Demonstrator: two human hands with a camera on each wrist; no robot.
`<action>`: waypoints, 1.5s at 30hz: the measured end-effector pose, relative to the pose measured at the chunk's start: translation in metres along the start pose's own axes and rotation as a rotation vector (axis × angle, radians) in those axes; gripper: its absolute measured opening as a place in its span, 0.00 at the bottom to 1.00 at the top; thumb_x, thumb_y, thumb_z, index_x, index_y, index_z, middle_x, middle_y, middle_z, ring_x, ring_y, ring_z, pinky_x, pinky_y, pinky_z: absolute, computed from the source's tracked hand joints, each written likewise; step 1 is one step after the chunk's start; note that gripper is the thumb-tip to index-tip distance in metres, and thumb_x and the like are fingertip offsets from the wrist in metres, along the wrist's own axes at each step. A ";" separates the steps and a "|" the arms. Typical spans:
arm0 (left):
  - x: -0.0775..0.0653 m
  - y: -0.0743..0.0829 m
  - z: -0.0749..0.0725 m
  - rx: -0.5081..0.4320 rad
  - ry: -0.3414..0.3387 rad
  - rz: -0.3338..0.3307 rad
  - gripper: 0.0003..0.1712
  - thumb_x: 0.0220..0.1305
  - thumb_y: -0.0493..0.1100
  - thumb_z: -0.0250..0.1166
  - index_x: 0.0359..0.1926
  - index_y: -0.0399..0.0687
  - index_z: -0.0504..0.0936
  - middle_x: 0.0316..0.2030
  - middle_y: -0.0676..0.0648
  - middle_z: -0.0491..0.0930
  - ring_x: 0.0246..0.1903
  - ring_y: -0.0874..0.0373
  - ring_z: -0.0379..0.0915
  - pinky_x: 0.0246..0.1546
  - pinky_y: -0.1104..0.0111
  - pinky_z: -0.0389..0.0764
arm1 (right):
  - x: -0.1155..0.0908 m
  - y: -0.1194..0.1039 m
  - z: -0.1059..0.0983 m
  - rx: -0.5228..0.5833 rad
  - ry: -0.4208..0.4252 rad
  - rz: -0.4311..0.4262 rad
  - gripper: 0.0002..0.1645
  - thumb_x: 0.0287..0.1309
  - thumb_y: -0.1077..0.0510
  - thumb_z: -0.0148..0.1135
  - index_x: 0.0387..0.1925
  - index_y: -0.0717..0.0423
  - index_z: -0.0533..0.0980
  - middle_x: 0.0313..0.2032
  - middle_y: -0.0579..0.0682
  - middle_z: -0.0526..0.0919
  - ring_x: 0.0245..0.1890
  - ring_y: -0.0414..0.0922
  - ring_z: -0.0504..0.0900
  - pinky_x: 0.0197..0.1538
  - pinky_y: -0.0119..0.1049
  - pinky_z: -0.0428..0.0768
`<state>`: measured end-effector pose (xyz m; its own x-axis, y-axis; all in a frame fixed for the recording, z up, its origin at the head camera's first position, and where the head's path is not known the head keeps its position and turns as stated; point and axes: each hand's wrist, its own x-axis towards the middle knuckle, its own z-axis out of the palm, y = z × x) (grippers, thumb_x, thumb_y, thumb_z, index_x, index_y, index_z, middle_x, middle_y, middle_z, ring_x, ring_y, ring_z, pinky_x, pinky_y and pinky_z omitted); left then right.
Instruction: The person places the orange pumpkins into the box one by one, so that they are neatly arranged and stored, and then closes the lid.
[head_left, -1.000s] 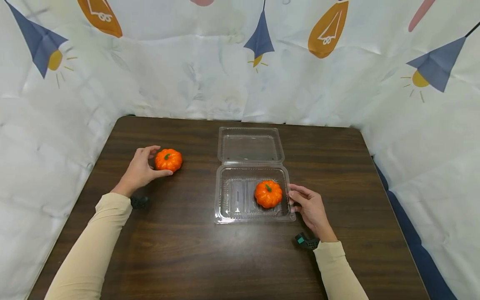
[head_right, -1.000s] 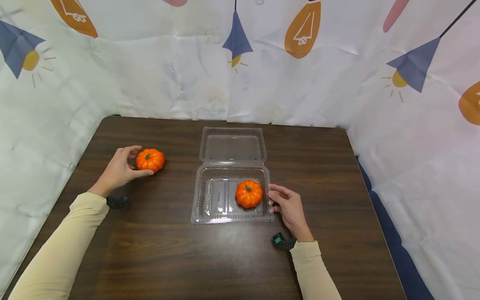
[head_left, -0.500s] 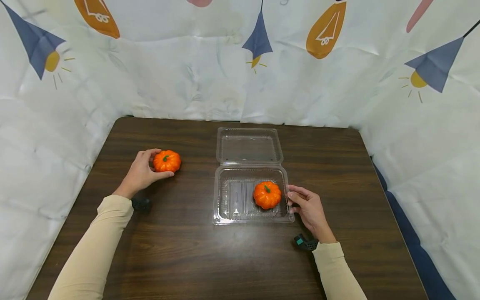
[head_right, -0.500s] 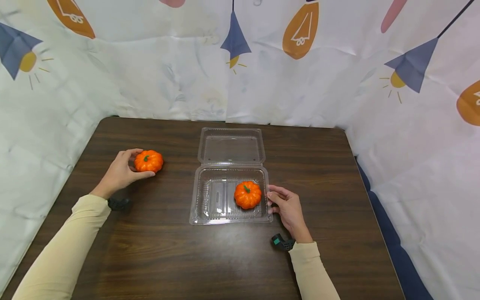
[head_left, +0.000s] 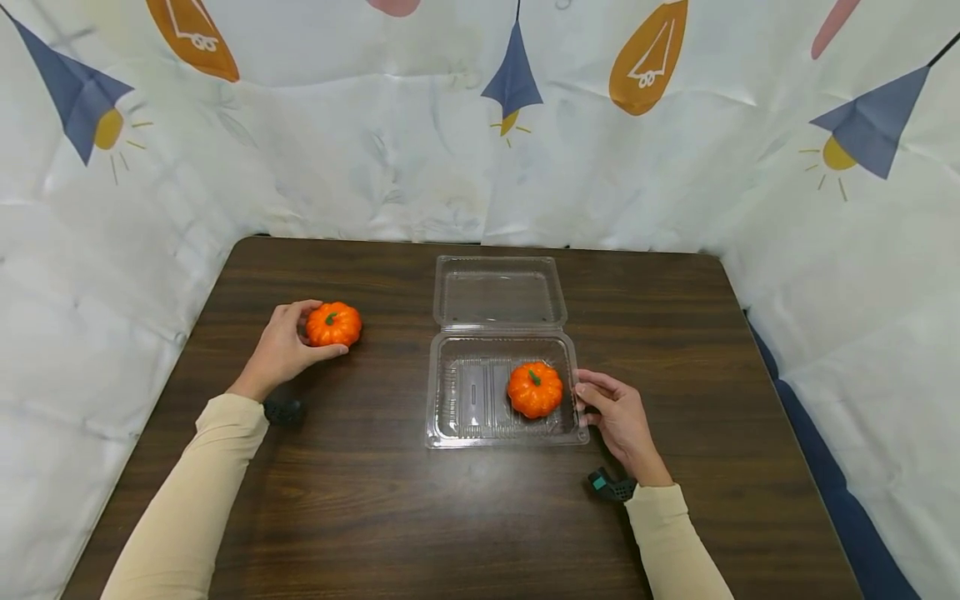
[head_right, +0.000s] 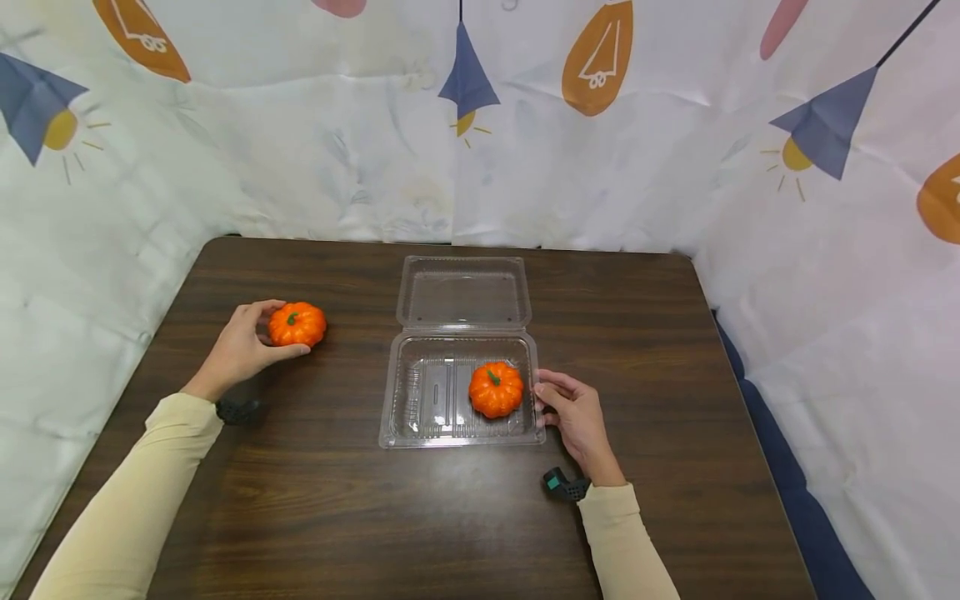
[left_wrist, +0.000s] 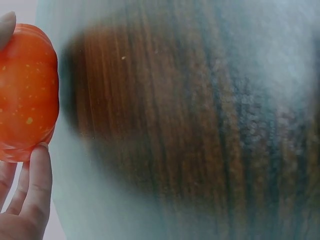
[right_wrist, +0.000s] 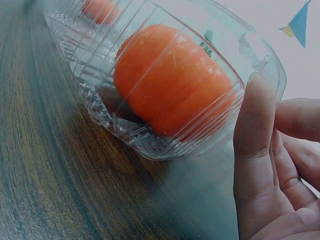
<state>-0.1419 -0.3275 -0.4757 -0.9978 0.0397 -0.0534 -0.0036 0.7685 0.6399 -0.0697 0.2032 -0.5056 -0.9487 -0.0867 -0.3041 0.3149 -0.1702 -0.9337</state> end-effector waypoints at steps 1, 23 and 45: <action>0.000 0.000 0.000 0.000 0.003 0.000 0.53 0.57 0.58 0.79 0.73 0.38 0.64 0.61 0.29 0.64 0.47 0.42 0.71 0.48 0.56 0.77 | 0.000 0.000 0.000 -0.001 0.000 -0.001 0.21 0.68 0.57 0.68 0.60 0.59 0.80 0.37 0.40 0.90 0.29 0.37 0.83 0.29 0.27 0.85; -0.006 0.020 0.012 -0.001 0.001 0.044 0.53 0.56 0.61 0.78 0.73 0.41 0.65 0.61 0.32 0.66 0.48 0.45 0.72 0.46 0.69 0.76 | 0.004 0.001 0.000 0.031 -0.024 -0.022 0.19 0.68 0.59 0.67 0.58 0.61 0.80 0.34 0.41 0.90 0.27 0.36 0.83 0.27 0.29 0.85; -0.012 0.078 0.024 -0.049 -0.064 0.129 0.53 0.50 0.56 0.83 0.72 0.44 0.68 0.62 0.35 0.67 0.54 0.42 0.71 0.57 0.45 0.80 | 0.003 0.000 -0.002 0.038 -0.030 -0.033 0.21 0.68 0.60 0.67 0.60 0.63 0.79 0.35 0.41 0.90 0.27 0.37 0.83 0.26 0.29 0.85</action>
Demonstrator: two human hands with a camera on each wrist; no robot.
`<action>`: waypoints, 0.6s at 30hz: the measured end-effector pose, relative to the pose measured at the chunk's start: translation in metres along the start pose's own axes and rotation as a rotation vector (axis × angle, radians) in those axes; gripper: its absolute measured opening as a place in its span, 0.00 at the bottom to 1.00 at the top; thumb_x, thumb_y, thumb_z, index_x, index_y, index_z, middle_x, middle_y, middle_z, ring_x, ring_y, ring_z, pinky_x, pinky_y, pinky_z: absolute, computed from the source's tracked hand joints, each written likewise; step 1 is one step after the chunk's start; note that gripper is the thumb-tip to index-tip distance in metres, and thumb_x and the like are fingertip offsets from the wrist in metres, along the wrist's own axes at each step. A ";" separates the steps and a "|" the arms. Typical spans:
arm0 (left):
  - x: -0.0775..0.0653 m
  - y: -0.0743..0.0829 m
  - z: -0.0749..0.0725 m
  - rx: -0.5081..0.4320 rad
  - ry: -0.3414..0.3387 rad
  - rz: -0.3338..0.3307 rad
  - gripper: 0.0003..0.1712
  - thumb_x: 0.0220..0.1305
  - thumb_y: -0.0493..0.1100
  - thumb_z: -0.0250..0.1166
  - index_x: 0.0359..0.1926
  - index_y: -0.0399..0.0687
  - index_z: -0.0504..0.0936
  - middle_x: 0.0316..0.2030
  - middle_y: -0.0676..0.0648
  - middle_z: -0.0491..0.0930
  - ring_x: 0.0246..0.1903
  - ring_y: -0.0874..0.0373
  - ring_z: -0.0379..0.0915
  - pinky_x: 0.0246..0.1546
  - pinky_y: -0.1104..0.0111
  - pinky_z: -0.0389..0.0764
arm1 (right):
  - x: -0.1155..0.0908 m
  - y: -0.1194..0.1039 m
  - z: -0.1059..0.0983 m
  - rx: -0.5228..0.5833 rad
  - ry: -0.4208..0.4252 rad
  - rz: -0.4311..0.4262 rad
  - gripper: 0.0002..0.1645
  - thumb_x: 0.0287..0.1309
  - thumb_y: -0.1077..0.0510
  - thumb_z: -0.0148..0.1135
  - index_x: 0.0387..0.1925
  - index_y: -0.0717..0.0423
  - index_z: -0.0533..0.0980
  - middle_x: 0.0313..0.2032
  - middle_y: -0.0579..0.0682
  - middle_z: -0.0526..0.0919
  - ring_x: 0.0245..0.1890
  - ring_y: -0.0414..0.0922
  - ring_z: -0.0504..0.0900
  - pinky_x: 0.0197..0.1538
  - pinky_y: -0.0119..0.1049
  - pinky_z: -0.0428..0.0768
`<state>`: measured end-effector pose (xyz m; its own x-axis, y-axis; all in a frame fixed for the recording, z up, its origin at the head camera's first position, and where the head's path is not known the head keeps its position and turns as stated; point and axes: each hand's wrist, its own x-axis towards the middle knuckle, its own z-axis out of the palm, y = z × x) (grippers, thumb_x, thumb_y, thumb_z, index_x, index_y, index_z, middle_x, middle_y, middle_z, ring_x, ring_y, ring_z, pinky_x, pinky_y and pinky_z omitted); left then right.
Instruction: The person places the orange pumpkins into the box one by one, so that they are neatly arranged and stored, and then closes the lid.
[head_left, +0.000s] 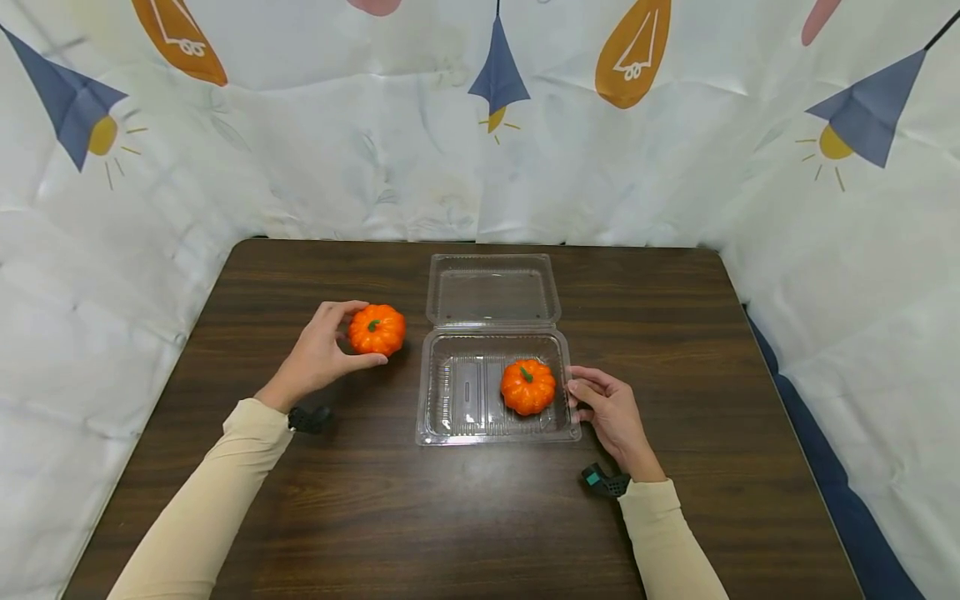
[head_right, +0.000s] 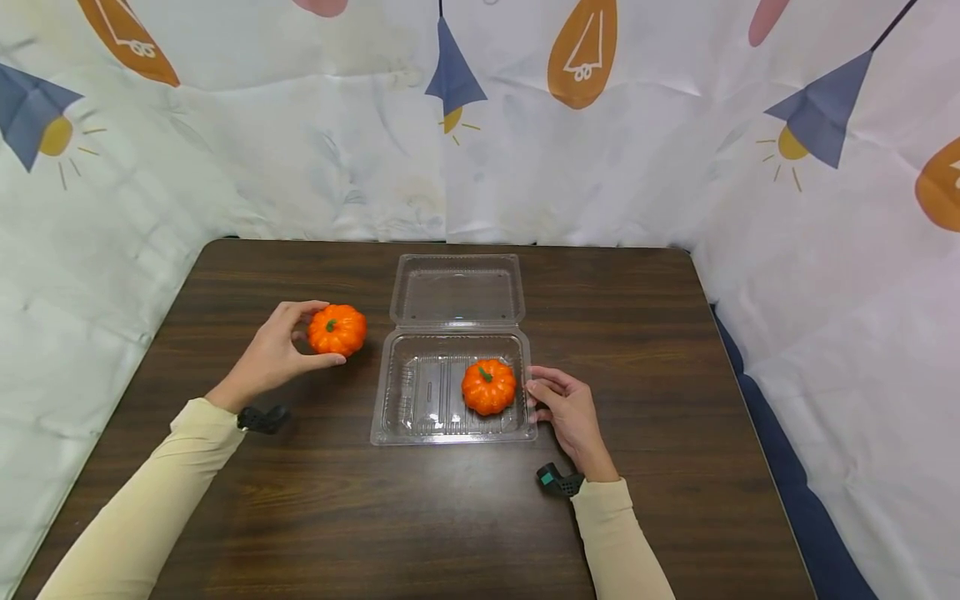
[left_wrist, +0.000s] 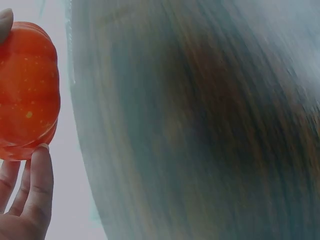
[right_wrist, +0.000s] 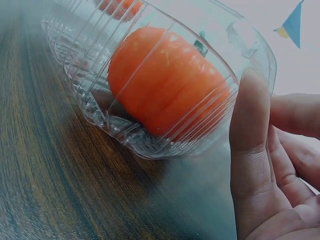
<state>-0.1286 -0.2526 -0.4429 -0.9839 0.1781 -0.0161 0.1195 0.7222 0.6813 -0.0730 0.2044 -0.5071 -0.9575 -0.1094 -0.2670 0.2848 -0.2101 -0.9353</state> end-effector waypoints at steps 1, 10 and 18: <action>0.000 0.002 0.001 0.000 -0.002 0.004 0.53 0.50 0.56 0.83 0.72 0.44 0.68 0.62 0.35 0.67 0.54 0.42 0.71 0.57 0.45 0.80 | 0.000 0.000 0.000 0.003 -0.001 -0.001 0.21 0.68 0.60 0.67 0.60 0.64 0.79 0.35 0.41 0.90 0.27 0.37 0.83 0.26 0.29 0.85; 0.000 0.022 0.004 -0.030 -0.018 0.055 0.53 0.47 0.54 0.85 0.70 0.45 0.69 0.61 0.37 0.68 0.58 0.42 0.71 0.61 0.44 0.81 | 0.000 0.000 0.002 0.000 -0.004 -0.001 0.19 0.68 0.60 0.68 0.57 0.60 0.81 0.34 0.41 0.90 0.27 0.36 0.83 0.27 0.29 0.85; 0.000 0.036 0.009 -0.040 -0.041 0.119 0.53 0.45 0.52 0.86 0.70 0.47 0.70 0.60 0.39 0.69 0.59 0.45 0.71 0.61 0.45 0.82 | 0.001 0.001 0.001 0.001 0.004 -0.007 0.18 0.68 0.61 0.67 0.57 0.60 0.81 0.34 0.41 0.90 0.27 0.36 0.83 0.26 0.30 0.86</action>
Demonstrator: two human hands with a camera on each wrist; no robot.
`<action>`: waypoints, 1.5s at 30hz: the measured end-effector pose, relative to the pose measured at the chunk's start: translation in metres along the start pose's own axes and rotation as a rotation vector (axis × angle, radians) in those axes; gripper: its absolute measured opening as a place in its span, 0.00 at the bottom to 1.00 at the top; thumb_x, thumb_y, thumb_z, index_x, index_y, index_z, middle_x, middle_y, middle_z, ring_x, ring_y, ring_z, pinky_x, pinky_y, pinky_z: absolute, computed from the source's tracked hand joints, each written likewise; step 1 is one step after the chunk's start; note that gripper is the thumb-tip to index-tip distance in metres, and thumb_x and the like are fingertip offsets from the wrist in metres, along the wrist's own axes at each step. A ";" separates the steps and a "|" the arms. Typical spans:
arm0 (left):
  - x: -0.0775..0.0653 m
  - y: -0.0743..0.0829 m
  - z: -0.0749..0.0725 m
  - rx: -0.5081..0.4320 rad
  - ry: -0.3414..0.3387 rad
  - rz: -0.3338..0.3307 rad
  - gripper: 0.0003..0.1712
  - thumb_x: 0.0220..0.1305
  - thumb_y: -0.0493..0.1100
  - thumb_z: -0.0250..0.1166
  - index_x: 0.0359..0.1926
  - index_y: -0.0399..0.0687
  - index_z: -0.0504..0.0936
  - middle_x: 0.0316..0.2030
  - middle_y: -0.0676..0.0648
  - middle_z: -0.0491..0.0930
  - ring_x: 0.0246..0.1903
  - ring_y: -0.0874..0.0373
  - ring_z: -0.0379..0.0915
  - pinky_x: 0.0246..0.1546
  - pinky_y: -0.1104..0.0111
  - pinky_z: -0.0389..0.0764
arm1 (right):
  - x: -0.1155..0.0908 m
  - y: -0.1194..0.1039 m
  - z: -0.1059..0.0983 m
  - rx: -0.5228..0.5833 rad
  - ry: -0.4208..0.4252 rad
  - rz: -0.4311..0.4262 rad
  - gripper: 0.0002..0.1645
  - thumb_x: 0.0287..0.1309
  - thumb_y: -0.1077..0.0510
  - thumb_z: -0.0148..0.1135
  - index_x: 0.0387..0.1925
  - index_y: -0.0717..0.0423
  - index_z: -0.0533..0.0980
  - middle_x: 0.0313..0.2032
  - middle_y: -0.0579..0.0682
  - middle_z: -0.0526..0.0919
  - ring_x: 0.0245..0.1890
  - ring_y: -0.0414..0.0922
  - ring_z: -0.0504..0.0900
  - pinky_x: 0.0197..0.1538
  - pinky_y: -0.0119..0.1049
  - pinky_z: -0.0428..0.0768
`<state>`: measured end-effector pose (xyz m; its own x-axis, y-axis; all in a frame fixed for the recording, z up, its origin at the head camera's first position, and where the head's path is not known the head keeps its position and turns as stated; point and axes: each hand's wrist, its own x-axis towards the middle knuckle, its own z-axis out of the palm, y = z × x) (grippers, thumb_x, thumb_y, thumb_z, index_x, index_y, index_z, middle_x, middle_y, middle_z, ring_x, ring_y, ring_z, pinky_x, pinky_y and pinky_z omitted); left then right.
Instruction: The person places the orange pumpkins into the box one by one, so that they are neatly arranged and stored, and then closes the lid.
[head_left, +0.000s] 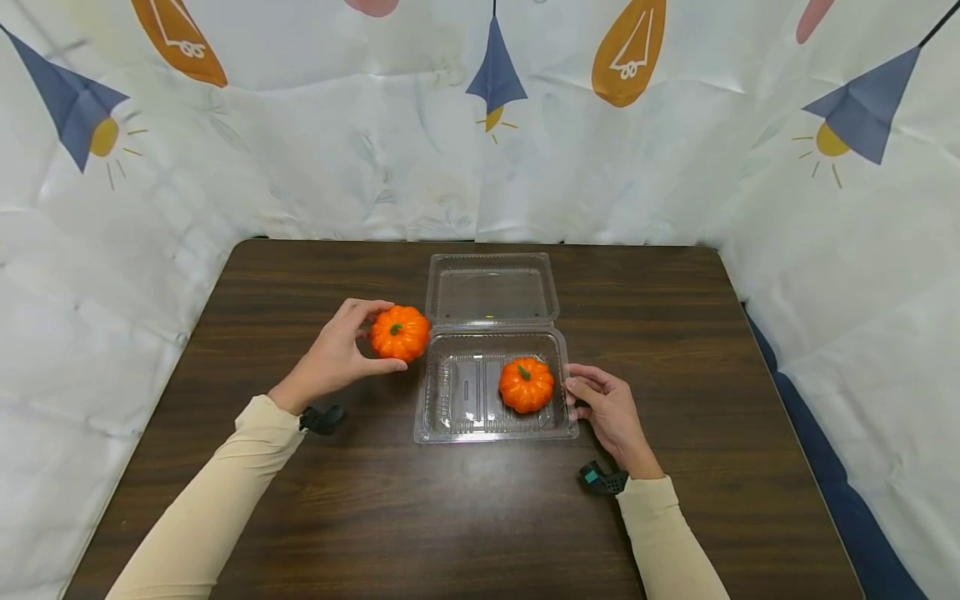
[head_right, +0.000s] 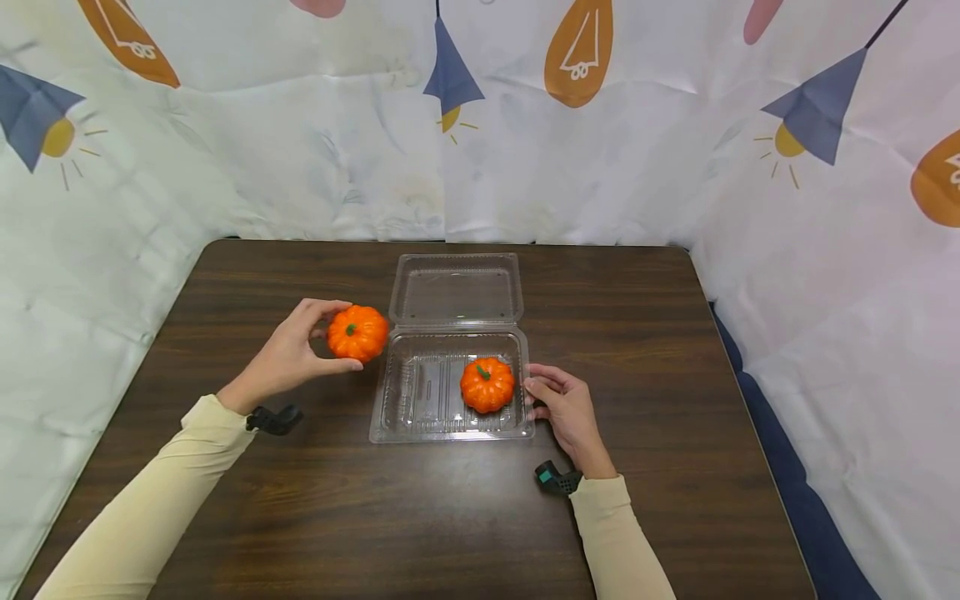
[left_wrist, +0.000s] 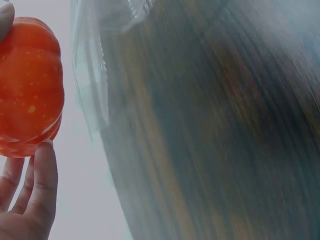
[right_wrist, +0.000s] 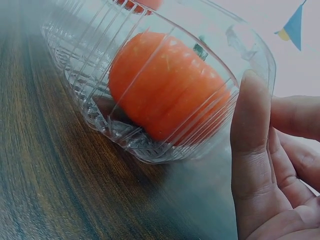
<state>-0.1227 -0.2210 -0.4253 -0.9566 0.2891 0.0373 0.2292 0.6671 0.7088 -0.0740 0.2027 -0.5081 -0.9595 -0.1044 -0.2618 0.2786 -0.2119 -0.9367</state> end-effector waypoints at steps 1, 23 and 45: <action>0.000 0.002 0.001 0.001 -0.003 0.008 0.53 0.45 0.52 0.86 0.70 0.48 0.70 0.59 0.40 0.69 0.59 0.45 0.71 0.60 0.46 0.82 | 0.000 0.000 0.000 0.000 -0.002 -0.001 0.18 0.68 0.61 0.67 0.57 0.60 0.81 0.34 0.41 0.90 0.27 0.37 0.83 0.27 0.30 0.86; 0.003 0.035 0.017 -0.007 -0.093 0.115 0.52 0.45 0.53 0.86 0.69 0.48 0.71 0.58 0.43 0.71 0.58 0.48 0.74 0.58 0.50 0.83 | -0.001 0.000 -0.001 0.000 -0.005 0.003 0.21 0.68 0.60 0.67 0.59 0.64 0.79 0.35 0.41 0.90 0.27 0.37 0.83 0.27 0.30 0.86; 0.009 0.050 0.043 -0.033 -0.204 0.166 0.50 0.45 0.54 0.86 0.69 0.54 0.72 0.59 0.46 0.71 0.54 0.49 0.75 0.54 0.54 0.86 | -0.001 0.001 -0.003 -0.003 -0.008 0.003 0.22 0.68 0.60 0.67 0.60 0.65 0.78 0.35 0.41 0.90 0.27 0.37 0.83 0.28 0.30 0.86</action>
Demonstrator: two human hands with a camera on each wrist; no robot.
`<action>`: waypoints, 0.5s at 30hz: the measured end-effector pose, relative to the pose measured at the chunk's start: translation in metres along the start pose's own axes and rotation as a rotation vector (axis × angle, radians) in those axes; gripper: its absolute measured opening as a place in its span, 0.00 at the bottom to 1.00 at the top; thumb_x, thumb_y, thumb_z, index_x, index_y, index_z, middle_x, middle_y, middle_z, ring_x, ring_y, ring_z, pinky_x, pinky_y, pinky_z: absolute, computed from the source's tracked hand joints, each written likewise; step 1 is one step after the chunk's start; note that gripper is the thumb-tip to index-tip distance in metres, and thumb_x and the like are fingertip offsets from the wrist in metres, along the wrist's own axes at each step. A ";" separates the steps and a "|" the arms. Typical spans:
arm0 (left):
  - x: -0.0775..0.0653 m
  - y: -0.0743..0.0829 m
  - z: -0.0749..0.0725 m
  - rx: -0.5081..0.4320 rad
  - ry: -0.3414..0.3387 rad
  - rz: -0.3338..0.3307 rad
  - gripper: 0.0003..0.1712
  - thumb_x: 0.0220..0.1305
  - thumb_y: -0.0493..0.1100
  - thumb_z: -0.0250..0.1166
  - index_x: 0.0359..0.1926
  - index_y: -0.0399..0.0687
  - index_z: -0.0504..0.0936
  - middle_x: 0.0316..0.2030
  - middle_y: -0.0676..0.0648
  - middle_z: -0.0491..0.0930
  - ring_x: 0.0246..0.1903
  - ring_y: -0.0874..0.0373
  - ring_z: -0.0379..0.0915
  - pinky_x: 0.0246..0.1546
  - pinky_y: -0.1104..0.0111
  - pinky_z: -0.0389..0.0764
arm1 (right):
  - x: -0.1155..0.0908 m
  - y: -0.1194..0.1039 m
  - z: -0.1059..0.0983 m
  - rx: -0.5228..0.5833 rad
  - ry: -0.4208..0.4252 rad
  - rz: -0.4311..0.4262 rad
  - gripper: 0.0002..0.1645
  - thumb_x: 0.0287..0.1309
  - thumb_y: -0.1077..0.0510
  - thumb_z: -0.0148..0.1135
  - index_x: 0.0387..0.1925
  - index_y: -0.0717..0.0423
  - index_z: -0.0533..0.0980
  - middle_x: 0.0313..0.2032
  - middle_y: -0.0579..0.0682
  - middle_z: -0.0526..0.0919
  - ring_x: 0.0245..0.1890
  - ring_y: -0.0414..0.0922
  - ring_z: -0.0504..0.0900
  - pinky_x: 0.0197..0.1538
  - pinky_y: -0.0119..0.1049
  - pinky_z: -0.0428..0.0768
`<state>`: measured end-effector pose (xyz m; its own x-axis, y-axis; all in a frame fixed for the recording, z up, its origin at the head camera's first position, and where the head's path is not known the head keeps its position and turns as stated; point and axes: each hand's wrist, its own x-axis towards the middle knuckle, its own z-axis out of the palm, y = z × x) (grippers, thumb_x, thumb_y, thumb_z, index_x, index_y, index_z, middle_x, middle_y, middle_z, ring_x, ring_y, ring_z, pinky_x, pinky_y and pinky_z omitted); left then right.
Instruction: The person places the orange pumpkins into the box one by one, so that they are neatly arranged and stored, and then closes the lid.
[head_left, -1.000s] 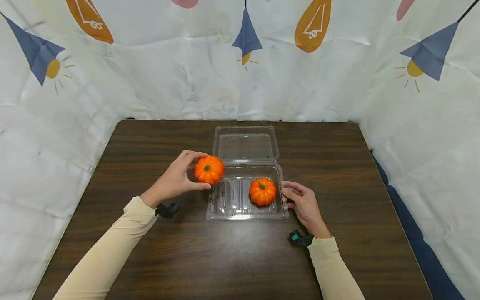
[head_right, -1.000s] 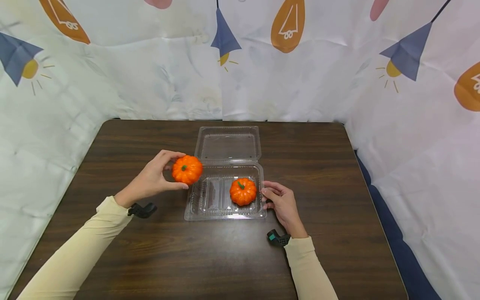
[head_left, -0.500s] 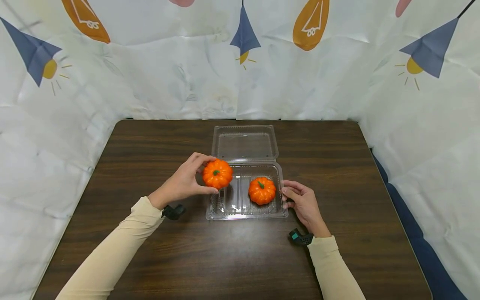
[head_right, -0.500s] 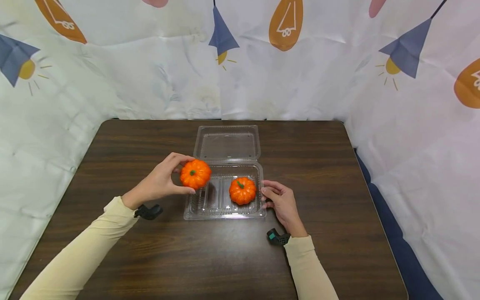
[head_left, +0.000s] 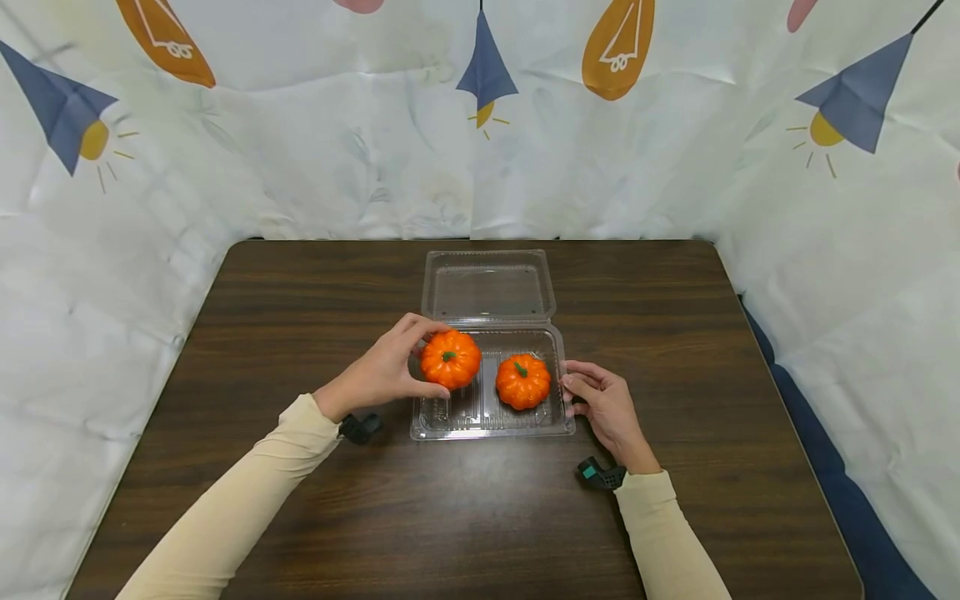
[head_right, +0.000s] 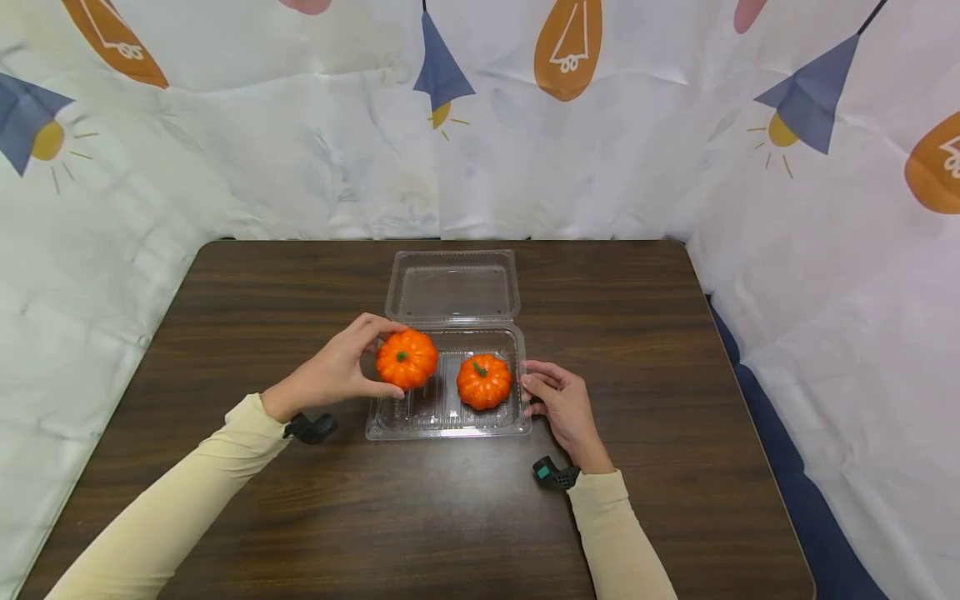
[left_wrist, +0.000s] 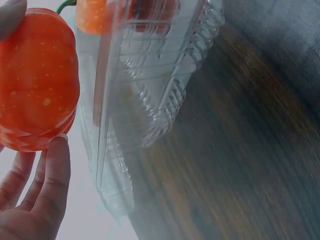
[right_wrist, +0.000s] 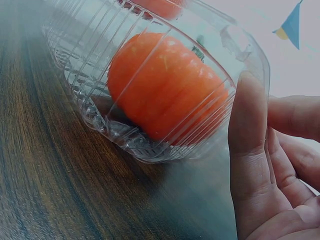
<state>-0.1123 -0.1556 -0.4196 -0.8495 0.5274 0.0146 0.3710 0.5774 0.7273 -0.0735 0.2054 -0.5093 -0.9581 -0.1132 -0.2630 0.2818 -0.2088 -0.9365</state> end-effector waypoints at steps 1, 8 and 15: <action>0.001 0.000 0.001 0.006 -0.002 0.004 0.51 0.44 0.54 0.86 0.68 0.54 0.73 0.59 0.46 0.71 0.54 0.49 0.75 0.54 0.54 0.86 | 0.000 0.000 0.000 0.002 0.000 -0.001 0.21 0.68 0.60 0.67 0.59 0.65 0.79 0.35 0.41 0.90 0.27 0.37 0.83 0.28 0.30 0.86; 0.005 -0.002 0.007 0.044 -0.022 0.021 0.51 0.44 0.58 0.86 0.68 0.56 0.73 0.59 0.48 0.71 0.58 0.51 0.74 0.58 0.53 0.84 | 0.000 0.000 0.000 0.003 -0.002 0.000 0.21 0.68 0.60 0.67 0.59 0.65 0.78 0.34 0.41 0.90 0.27 0.37 0.83 0.28 0.30 0.86; 0.010 -0.002 0.013 0.059 -0.033 0.041 0.49 0.43 0.53 0.87 0.67 0.54 0.74 0.60 0.46 0.72 0.59 0.49 0.75 0.60 0.51 0.83 | 0.000 -0.001 0.000 0.010 -0.004 0.002 0.20 0.68 0.60 0.67 0.58 0.63 0.79 0.34 0.41 0.90 0.27 0.37 0.83 0.28 0.30 0.86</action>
<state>-0.1167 -0.1437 -0.4300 -0.8207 0.5710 0.0208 0.4279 0.5900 0.6847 -0.0734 0.2055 -0.5080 -0.9574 -0.1176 -0.2636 0.2839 -0.2186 -0.9336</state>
